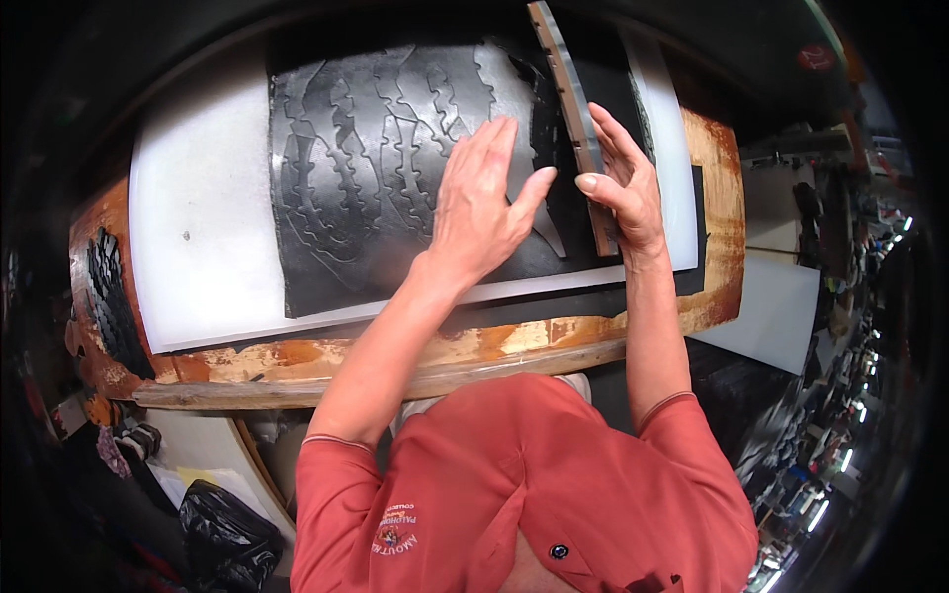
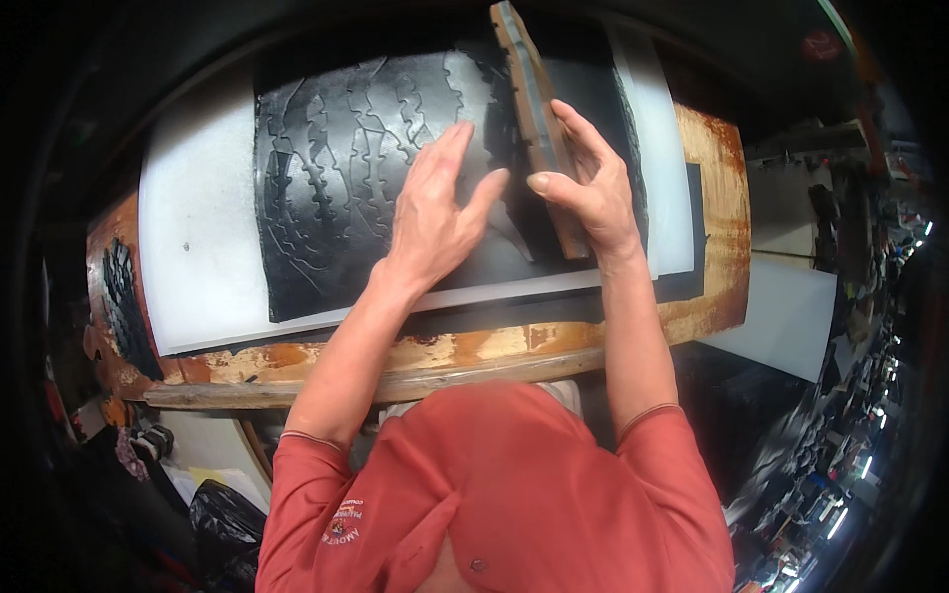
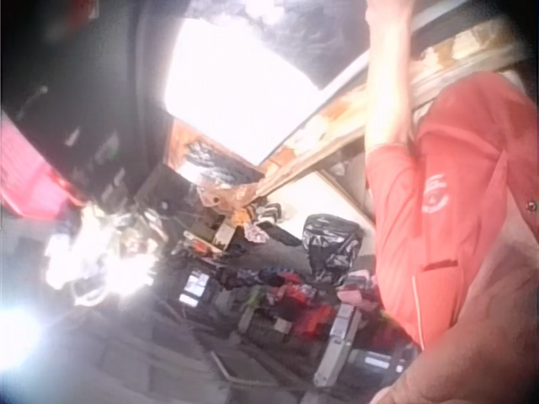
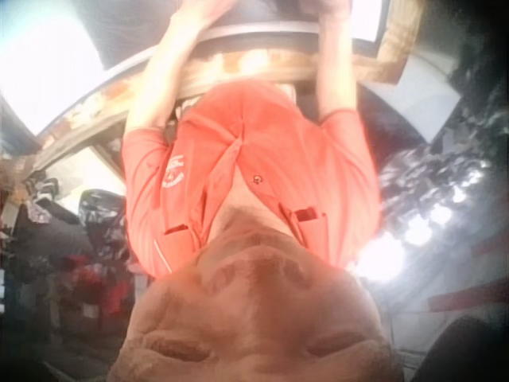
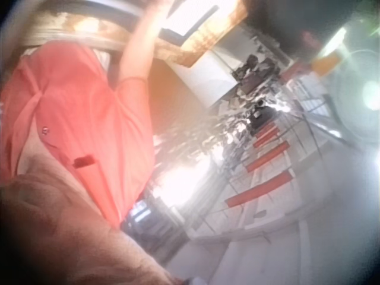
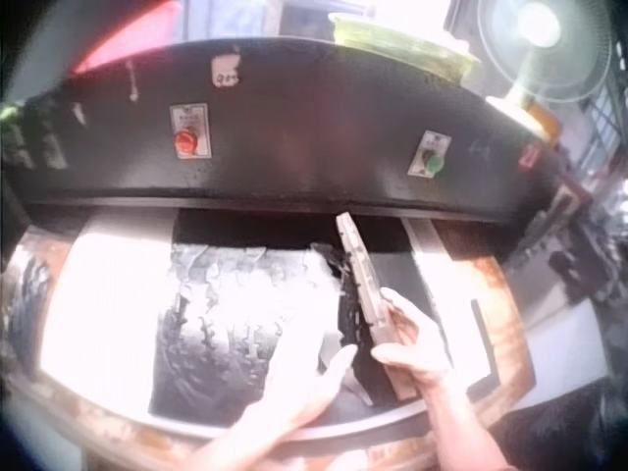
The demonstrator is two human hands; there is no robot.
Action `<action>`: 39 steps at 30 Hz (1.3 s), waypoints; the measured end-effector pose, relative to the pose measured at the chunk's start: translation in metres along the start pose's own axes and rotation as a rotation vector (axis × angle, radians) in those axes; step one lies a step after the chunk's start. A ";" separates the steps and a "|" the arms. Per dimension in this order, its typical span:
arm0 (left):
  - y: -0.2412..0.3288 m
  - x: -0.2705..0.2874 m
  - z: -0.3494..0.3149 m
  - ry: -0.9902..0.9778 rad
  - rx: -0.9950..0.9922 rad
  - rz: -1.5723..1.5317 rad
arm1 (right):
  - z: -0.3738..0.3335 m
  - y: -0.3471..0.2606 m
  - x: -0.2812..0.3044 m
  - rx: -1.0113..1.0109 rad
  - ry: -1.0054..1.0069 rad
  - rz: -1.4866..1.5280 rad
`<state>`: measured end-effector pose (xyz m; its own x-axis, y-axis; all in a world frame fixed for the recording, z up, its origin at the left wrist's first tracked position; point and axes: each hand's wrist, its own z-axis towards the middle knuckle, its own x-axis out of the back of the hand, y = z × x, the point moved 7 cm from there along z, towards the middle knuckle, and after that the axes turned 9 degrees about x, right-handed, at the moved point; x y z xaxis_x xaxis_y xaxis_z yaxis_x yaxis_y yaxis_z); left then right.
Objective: The person repeatedly feeds a large black rubber sheet with a patterned cutout through a roller press, then manually peels away the cutout trim pieces from the sheet. The person handles the sheet and trim by hand, separating the pieces and setting them aside.
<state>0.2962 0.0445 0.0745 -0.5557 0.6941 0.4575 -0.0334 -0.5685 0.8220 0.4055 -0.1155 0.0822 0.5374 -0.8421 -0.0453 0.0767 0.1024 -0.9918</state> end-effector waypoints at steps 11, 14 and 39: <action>-0.003 -0.023 -0.008 0.073 0.008 0.188 | -0.007 0.009 0.030 -0.005 0.102 0.357; -0.001 -0.023 -0.009 0.082 0.004 0.171 | -0.013 0.012 0.046 -0.026 0.152 0.393; 0.018 -0.056 0.001 -0.280 -0.124 0.523 | -0.016 -0.009 0.058 0.206 0.026 -1.143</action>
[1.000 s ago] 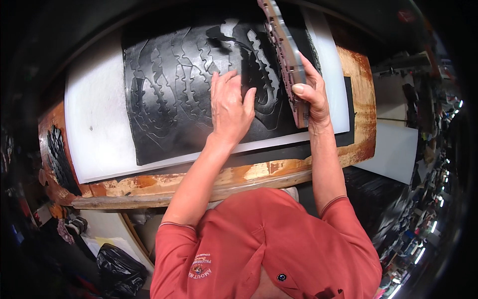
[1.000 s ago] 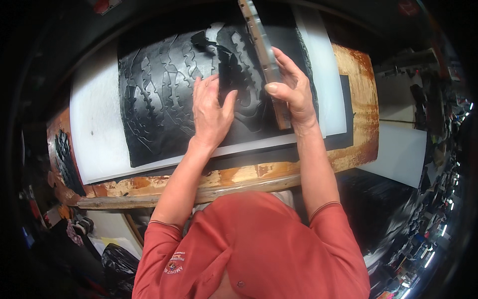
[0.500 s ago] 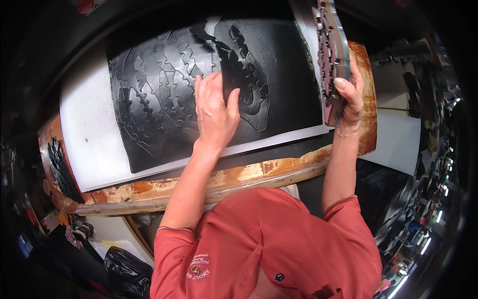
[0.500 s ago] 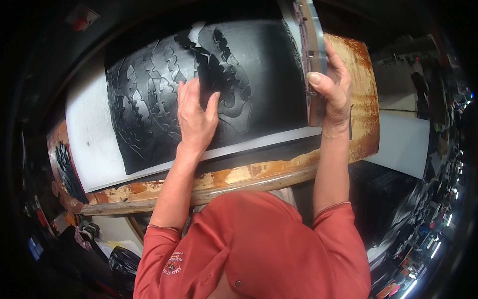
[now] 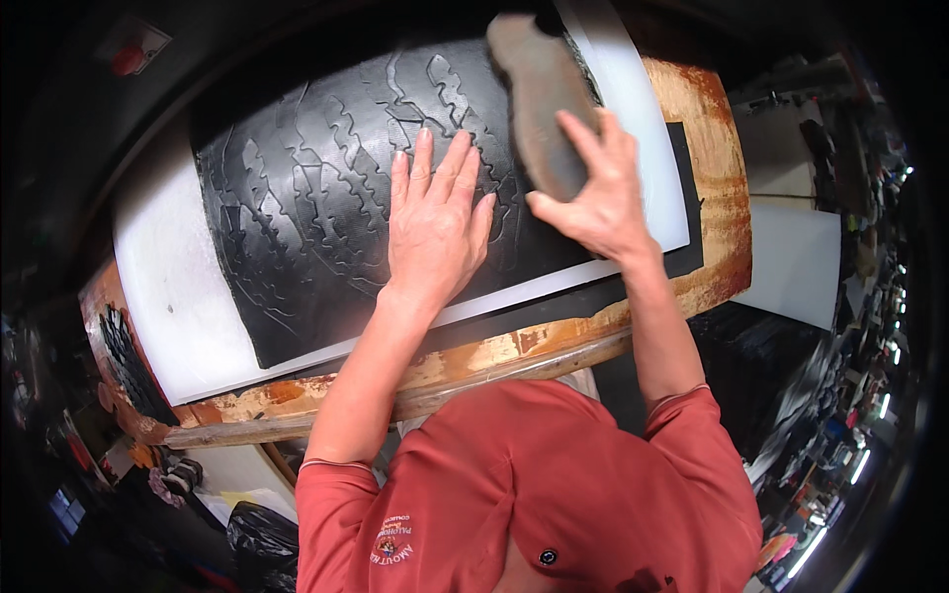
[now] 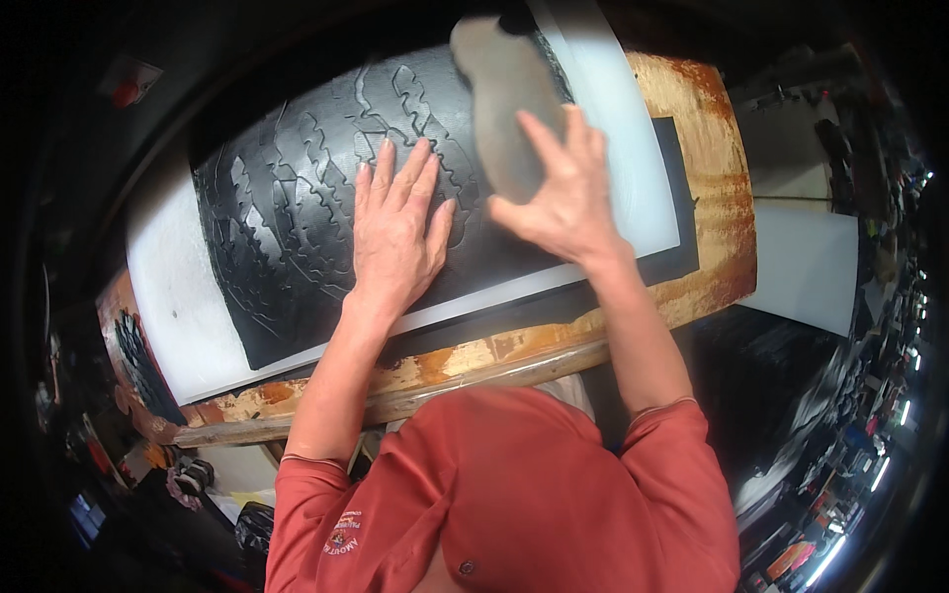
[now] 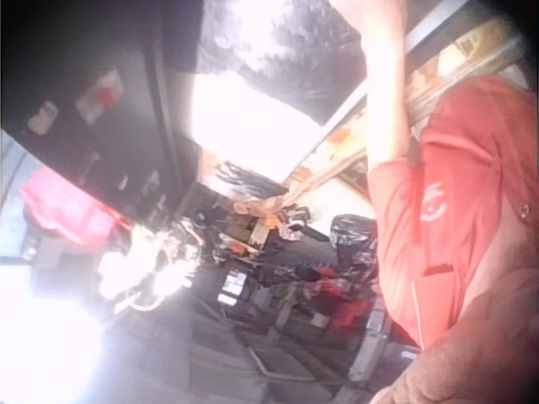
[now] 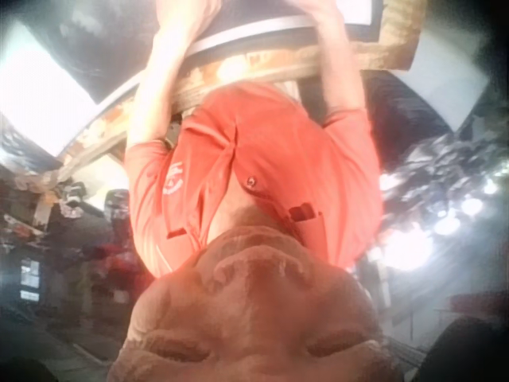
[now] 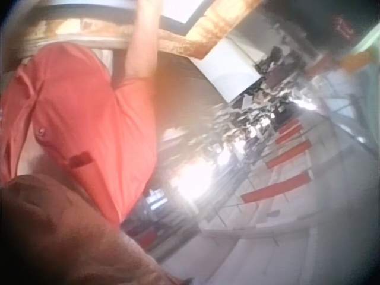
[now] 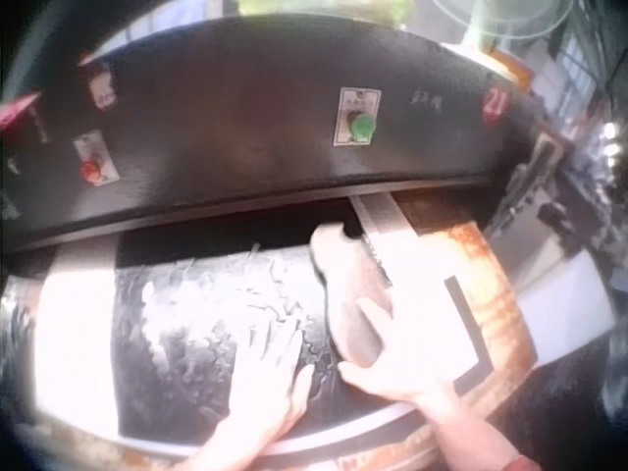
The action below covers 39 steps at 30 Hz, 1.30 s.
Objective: The person repeatedly feeds a large black rubber sheet with a patterned cutout through a roller press, then manually peels away the cutout trim pieces from the sheet. The person handles the sheet and trim by hand, separating the pieces and setting them aside.
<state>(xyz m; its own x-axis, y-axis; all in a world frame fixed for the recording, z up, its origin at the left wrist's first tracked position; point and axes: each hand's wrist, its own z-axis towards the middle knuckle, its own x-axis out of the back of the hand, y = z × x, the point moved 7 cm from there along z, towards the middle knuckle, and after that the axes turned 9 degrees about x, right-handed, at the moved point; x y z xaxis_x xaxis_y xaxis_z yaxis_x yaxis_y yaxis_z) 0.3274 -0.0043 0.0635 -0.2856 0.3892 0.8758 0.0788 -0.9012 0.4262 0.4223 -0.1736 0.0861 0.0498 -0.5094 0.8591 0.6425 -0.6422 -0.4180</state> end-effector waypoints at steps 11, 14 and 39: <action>0.000 -0.002 0.000 -0.010 -0.008 -0.005 | 0.000 -0.005 -0.001 0.080 0.085 0.016; 0.001 -0.001 -0.001 -0.008 -0.045 0.004 | -0.002 -0.005 0.000 0.075 0.110 0.033; -0.006 0.065 -0.112 -0.014 -0.021 -0.521 | -0.072 0.005 0.002 -0.028 0.396 0.225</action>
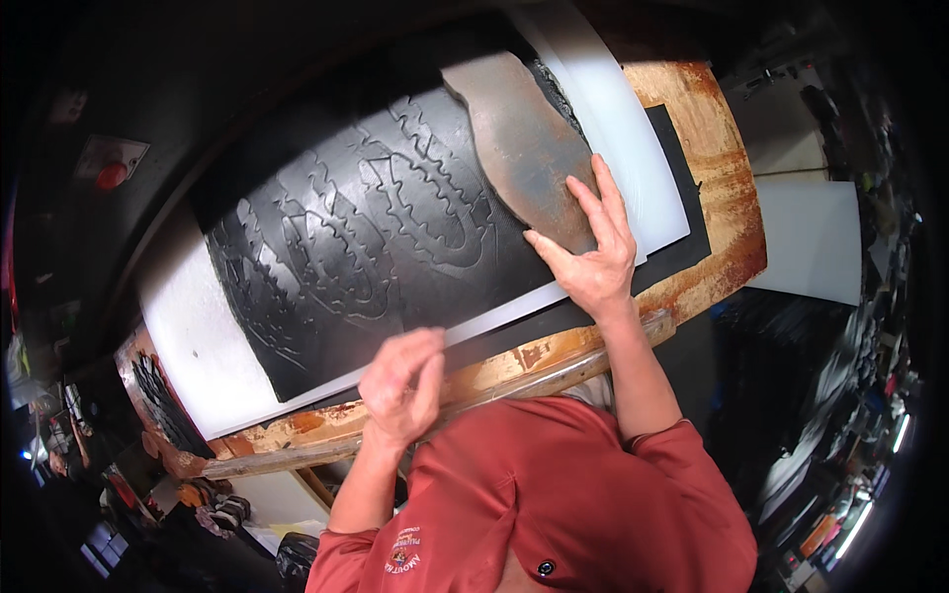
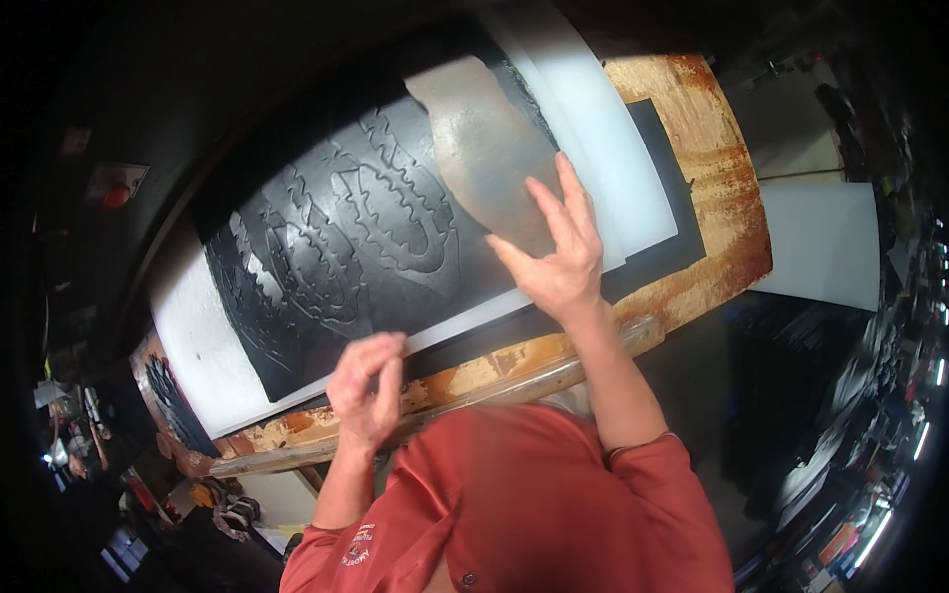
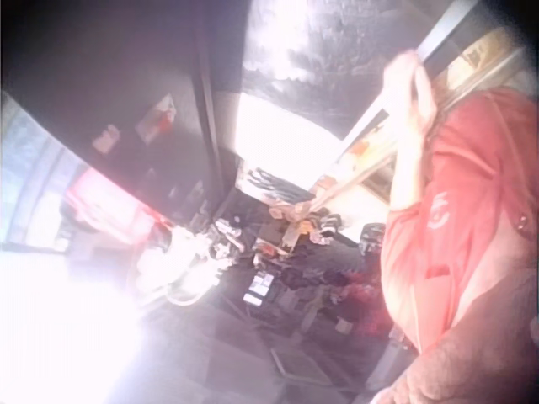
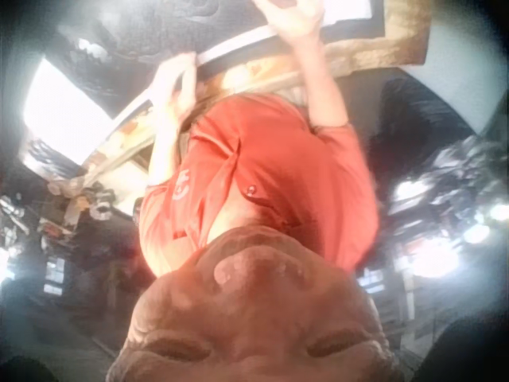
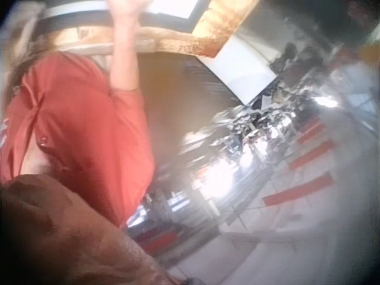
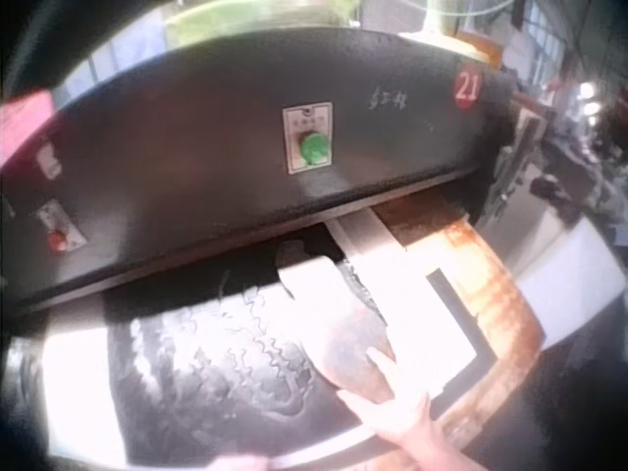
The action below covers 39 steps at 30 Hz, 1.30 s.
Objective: The person repeatedly feeds a large black rubber sheet with a patterned cutout through a roller press, then manually peels away the cutout trim pieces from the sheet. The person handles the sheet and trim by hand, separating the pieces and setting them aside.
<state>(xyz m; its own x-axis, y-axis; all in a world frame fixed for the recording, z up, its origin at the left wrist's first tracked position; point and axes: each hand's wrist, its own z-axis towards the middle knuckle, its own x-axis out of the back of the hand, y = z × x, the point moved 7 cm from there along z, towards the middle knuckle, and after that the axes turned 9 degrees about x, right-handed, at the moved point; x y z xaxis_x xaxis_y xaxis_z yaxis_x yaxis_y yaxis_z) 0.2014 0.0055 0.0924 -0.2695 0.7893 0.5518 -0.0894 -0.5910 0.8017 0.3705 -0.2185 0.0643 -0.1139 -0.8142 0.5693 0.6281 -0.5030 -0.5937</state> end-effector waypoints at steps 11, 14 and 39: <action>-0.007 -0.041 -0.081 -0.026 0.131 0.116 | -0.003 0.003 -0.003 0.043 0.061 -0.042; -0.005 -0.039 -0.079 0.007 0.110 0.128 | -0.003 0.005 -0.007 0.035 0.073 -0.034; 0.005 -0.035 -0.093 0.235 0.090 0.358 | -0.123 0.027 0.103 0.004 0.010 -0.159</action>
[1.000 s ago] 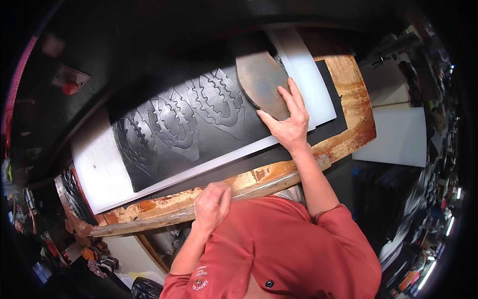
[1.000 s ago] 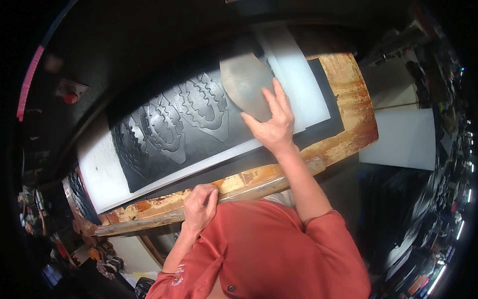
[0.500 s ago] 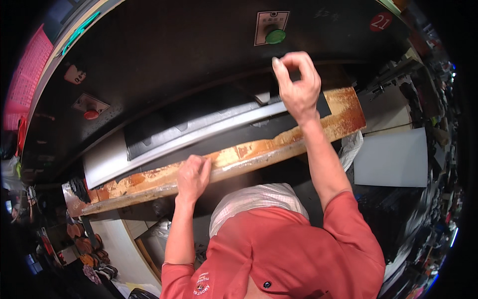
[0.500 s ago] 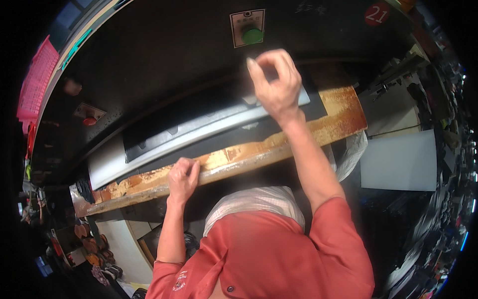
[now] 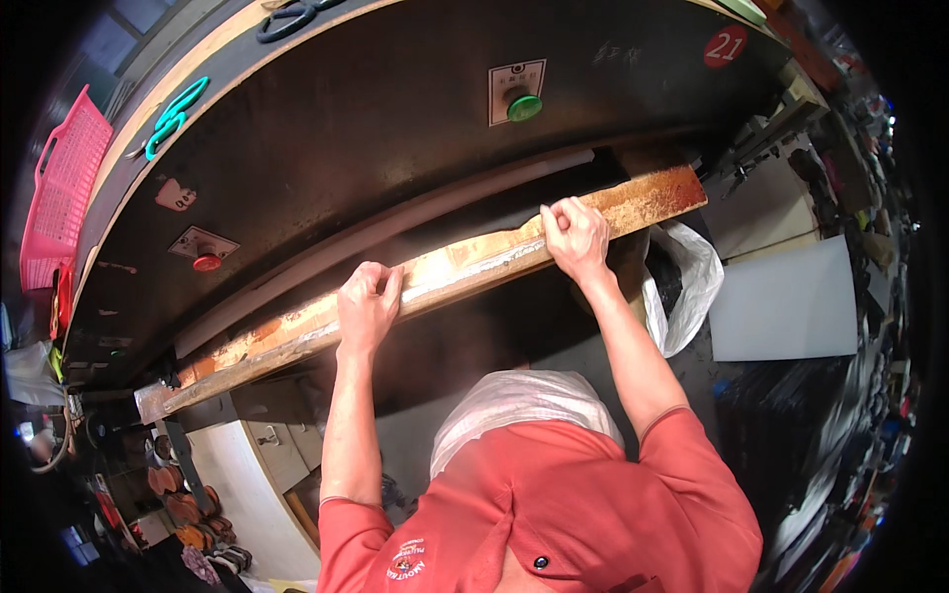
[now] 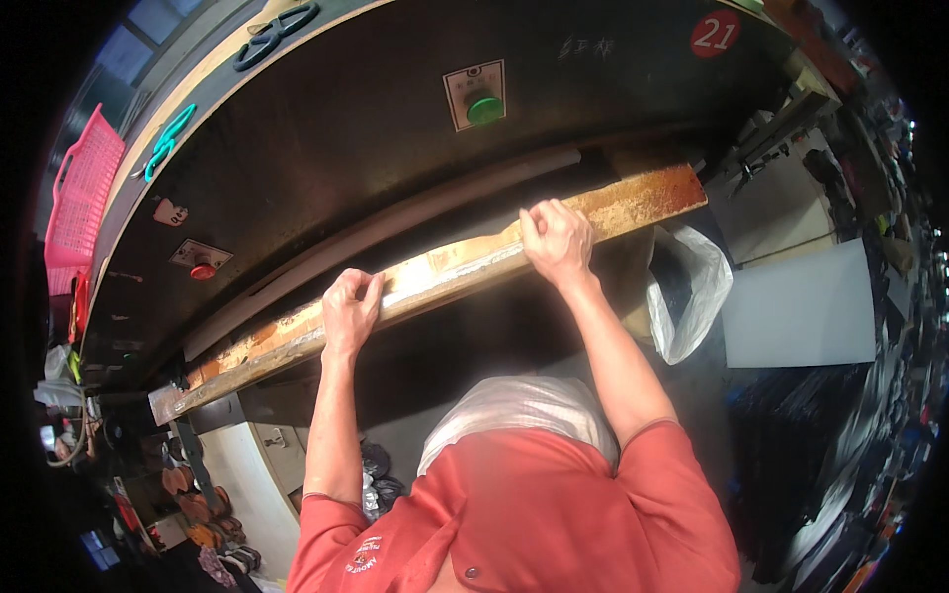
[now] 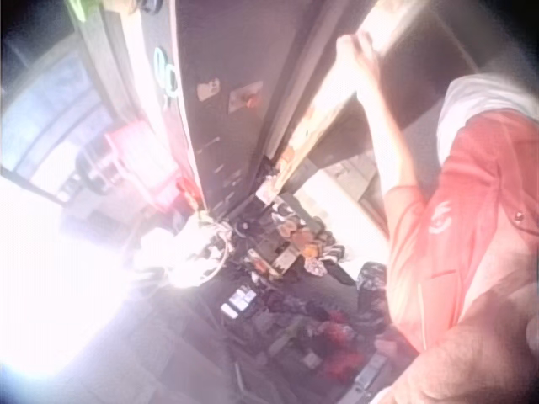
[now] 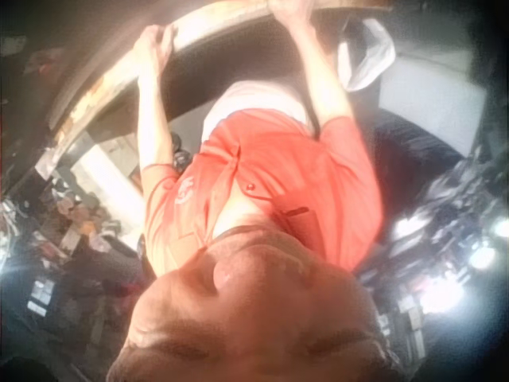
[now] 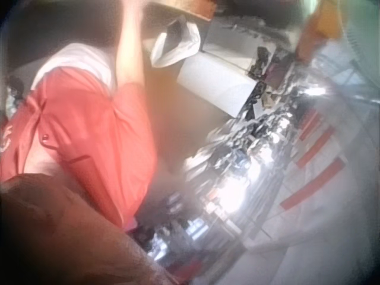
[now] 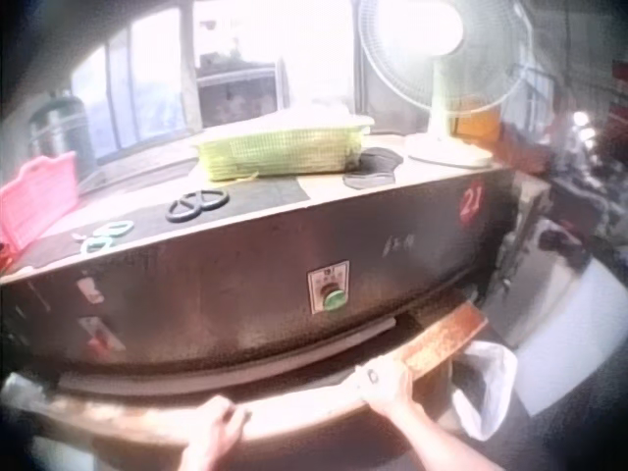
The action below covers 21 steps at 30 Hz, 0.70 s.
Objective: The person repeatedly feeds a large black rubber sheet with a patterned cutout through a roller press, then manually peels away the cutout trim pieces from the sheet. The person handles the sheet and trim by hand, separating the pieces and setting them aside.
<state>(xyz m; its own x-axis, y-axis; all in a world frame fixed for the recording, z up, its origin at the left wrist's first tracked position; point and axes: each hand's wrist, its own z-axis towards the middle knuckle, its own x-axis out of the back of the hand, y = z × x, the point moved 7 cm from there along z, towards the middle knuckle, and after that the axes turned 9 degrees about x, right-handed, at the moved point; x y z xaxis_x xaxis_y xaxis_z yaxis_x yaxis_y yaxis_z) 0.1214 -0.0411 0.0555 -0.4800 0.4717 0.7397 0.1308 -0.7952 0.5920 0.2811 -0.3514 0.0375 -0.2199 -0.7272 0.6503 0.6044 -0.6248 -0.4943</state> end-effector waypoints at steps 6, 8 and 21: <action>-0.006 0.000 -0.003 0.034 -0.028 -0.016 | -0.001 0.001 -0.005 -0.003 0.059 -0.017; -0.010 -0.003 -0.003 0.021 -0.024 0.001 | -0.004 0.002 -0.006 -0.007 0.050 -0.040; 0.002 -0.008 -0.006 -0.030 0.041 0.033 | -0.006 0.017 0.004 0.001 0.057 0.010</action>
<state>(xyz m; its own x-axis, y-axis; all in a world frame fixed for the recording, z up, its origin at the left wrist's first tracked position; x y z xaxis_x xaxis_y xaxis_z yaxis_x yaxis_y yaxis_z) 0.1200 -0.0488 0.0481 -0.4483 0.4576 0.7678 0.1819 -0.7943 0.5796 0.2861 -0.3666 0.0278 -0.2569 -0.7484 0.6115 0.6079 -0.6170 -0.4998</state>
